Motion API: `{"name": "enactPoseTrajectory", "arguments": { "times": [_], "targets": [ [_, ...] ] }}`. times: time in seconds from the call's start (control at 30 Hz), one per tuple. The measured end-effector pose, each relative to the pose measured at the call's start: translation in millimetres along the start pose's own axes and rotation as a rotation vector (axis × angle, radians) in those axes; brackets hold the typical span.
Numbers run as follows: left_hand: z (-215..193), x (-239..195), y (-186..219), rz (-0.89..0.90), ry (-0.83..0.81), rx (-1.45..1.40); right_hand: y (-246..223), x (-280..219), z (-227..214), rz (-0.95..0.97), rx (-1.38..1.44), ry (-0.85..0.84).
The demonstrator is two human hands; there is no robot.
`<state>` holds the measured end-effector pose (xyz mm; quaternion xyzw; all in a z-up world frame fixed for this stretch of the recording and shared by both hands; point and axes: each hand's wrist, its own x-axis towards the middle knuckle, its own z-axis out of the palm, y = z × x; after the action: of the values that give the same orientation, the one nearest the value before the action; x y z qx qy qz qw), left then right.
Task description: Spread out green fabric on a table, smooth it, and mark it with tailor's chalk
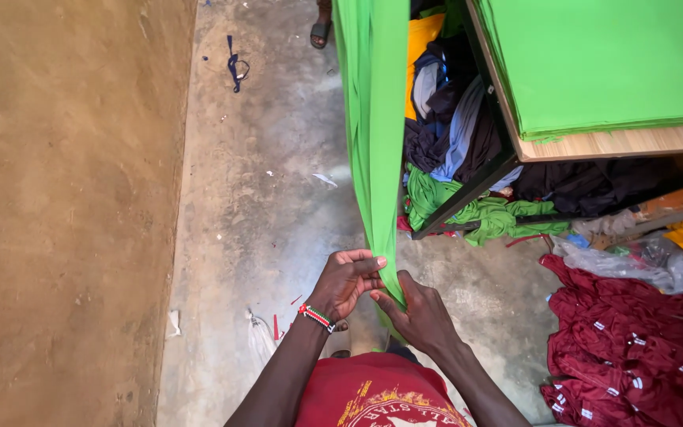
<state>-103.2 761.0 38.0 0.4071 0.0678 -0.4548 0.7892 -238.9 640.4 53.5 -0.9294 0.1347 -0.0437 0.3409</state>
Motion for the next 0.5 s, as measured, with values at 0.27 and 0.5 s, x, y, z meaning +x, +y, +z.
{"name": "enactPoseTrajectory", "arguments": {
  "times": [0.27, 0.5],
  "targets": [
    [11, -6, 9, 0.027, 0.002, 0.084, 1, 4, -9, -0.019, 0.071, -0.048],
    [18, -6, 9, 0.064, -0.015, 0.071, 7, 7, -12, -0.008, 0.007, -0.084]
  ]
}}
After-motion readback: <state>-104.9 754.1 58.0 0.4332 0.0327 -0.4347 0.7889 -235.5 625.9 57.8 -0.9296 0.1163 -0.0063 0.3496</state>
